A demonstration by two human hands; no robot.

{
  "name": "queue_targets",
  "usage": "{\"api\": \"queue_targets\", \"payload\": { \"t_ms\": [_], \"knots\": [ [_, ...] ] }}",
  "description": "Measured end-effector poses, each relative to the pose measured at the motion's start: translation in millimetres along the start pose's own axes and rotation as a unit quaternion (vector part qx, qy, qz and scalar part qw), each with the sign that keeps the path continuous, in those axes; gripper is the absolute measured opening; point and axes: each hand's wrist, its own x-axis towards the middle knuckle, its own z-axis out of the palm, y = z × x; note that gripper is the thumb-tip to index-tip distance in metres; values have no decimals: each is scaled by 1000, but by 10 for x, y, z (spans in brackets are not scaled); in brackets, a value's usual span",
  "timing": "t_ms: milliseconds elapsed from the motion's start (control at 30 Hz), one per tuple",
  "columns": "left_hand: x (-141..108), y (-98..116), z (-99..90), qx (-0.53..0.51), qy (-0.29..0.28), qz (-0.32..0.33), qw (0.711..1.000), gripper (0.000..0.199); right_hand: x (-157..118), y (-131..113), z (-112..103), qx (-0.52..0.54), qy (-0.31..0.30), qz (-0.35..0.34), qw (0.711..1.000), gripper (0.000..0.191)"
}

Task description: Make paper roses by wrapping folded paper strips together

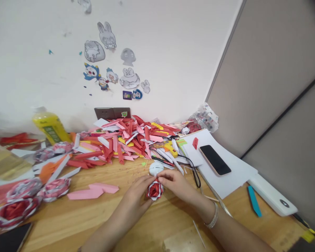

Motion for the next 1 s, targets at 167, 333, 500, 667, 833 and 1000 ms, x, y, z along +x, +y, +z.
{"api": "queue_targets", "payload": {
  "t_ms": [167, 333, 500, 667, 833, 1000],
  "knots": [
    [6, 41, -7, -12, -32, 12, 999, 40, 24, 79, -17, 33, -4, 13, 999, 25],
    [11, 64, 3, -30, -51, 7, 998, 40, 27, 113, 4, 20, 12, 21, 1000, 17],
    [6, 99, 7, -52, -57, 9, 997, 36, 3, 74, 53, -8, 29, 26, 999, 7],
    [0, 152, -13, -59, -46, 1, 997, 35, -5, 90, 61, -10, 21, 39, 999, 7],
    [-25, 120, 3, -71, -45, -28, 996, 49, -13, 78, 38, -4, -3, 55, 998, 12],
    [-20, 111, 5, -64, -66, -23, 996, 61, -15, 48, 19, -9, -22, 61, 998, 15]
  ]
}}
